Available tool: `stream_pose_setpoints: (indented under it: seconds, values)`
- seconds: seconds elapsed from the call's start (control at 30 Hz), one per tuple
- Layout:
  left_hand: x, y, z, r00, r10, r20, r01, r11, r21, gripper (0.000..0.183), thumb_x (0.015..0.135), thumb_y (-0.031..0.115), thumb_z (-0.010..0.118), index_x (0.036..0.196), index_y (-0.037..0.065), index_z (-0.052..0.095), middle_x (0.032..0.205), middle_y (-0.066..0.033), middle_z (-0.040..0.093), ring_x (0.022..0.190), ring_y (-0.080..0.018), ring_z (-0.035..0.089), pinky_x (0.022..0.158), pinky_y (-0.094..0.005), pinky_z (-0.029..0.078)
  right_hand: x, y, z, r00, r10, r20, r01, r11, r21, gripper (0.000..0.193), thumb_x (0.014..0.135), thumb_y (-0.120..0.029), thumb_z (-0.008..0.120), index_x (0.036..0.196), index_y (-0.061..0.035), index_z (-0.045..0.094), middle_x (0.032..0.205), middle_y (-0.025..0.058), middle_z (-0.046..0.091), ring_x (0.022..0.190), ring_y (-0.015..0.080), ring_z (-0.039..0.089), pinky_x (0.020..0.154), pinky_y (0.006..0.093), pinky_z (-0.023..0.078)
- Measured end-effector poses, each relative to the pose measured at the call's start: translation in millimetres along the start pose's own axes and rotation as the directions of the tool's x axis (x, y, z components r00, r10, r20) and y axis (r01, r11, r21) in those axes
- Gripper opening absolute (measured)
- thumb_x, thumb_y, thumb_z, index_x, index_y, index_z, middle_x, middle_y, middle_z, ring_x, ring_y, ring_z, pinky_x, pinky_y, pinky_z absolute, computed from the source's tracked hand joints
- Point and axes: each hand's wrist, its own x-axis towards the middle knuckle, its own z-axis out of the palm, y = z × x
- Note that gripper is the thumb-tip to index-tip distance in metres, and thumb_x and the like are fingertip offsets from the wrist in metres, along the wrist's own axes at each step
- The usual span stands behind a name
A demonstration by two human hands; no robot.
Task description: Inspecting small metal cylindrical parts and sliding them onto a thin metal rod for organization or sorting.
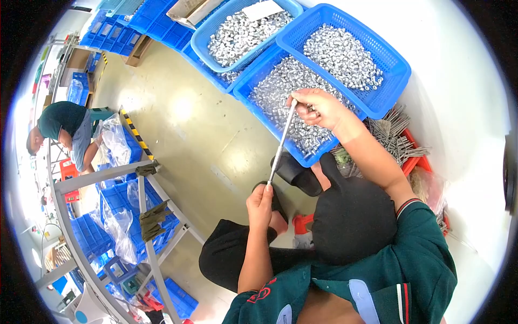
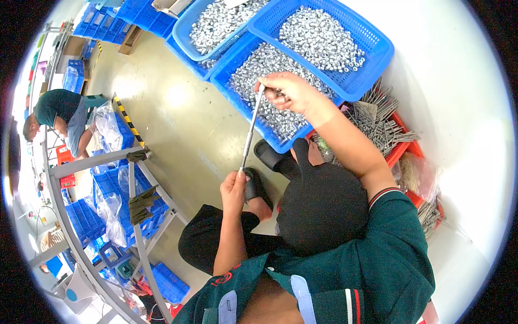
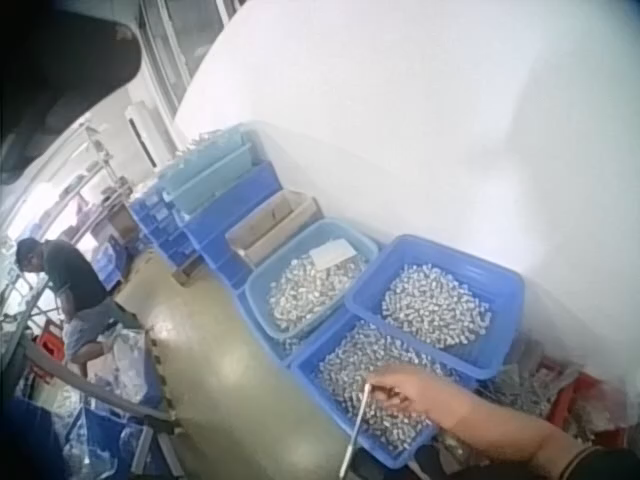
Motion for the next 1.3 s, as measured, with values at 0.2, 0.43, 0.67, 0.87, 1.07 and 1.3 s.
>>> stream_pose_setpoints:
  seconds: [0.2, 0.43, 0.67, 0.87, 1.07, 1.3]
  values:
    - [2, 14, 6, 0.992, -0.119, 0.051, 0.126, 0.981, -0.147, 0.029, 0.089, 0.027, 0.051, 0.069, 0.006, 0.051, 0.054, 0.0062, 0.039, 0.045, -0.0027, 0.031, 0.040, -0.0191, 0.024, -6, 24, 17, 0.997, -0.069, 0.041, 0.077, 0.967, -0.242, 0.052, 0.092, -0.044, 0.033, 0.099, 0.0020, 0.057, 0.056, -0.0013, 0.040, 0.040, 0.0041, 0.029, 0.033, 0.0184, 0.021]
    - [5, 24, 6, 0.972, -0.230, 0.050, 0.234, 0.921, -0.312, 0.029, 0.089, 0.029, 0.050, 0.069, 0.008, 0.048, 0.051, 0.0057, 0.036, 0.040, -0.0027, 0.026, 0.037, -0.0191, 0.019, 15, 34, -20, 0.984, 0.124, -0.127, -0.099, 0.977, 0.188, 0.021, 0.086, -0.021, 0.051, 0.083, -0.0009, 0.055, 0.069, 0.0049, 0.053, 0.049, 0.0093, 0.046, 0.036, 0.0186, 0.036]
    - [5, 24, 4, 0.954, -0.287, 0.092, 0.298, 0.854, -0.427, 0.030, 0.089, 0.029, 0.050, 0.068, 0.008, 0.047, 0.050, 0.0059, 0.033, 0.040, -0.0025, 0.023, 0.038, -0.0194, 0.018, 16, 37, -24, 0.883, 0.055, -0.466, 0.079, 0.961, 0.264, 0.020, 0.089, -0.016, 0.046, 0.090, 0.0023, 0.054, 0.084, 0.0122, 0.058, 0.070, 0.0198, 0.059, 0.054, 0.0264, 0.051]
    - [3, 19, 5, 0.964, -0.252, 0.091, 0.268, 0.908, -0.321, 0.030, 0.089, 0.029, 0.051, 0.068, 0.007, 0.049, 0.049, 0.0062, 0.034, 0.040, -0.0022, 0.025, 0.037, -0.0192, 0.018, 11, 23, -29, 0.994, 0.034, -0.109, 0.009, 0.927, 0.375, 0.021, 0.089, -0.023, 0.050, 0.093, -0.0024, 0.048, 0.069, 0.0023, 0.045, 0.048, 0.0046, 0.036, 0.036, 0.0163, 0.027]
    - [2, 8, 5, 0.983, -0.167, 0.073, 0.178, 0.962, -0.207, 0.029, 0.088, 0.028, 0.052, 0.067, 0.007, 0.050, 0.050, 0.0068, 0.036, 0.041, -0.0021, 0.028, 0.038, -0.0190, 0.020, 6, 16, -23, 0.994, -0.036, -0.107, 0.068, 0.948, 0.311, 0.023, 0.089, -0.027, 0.050, 0.093, -0.0048, 0.050, 0.063, -0.0020, 0.043, 0.044, 0.0026, 0.034, 0.034, 0.0155, 0.025]
    - [1, 5, 5, 0.989, -0.137, 0.059, 0.141, 0.988, -0.069, 0.028, 0.088, 0.021, 0.053, 0.067, 0.003, 0.051, 0.059, 0.0055, 0.039, 0.056, -0.0044, 0.033, 0.049, -0.0209, 0.028, 2, 9, -18, 0.996, -0.068, -0.058, 0.073, 0.993, 0.095, 0.024, 0.088, -0.027, 0.052, 0.087, -0.0033, 0.055, 0.060, -0.0037, 0.042, 0.043, 0.0013, 0.033, 0.035, 0.0149, 0.025]
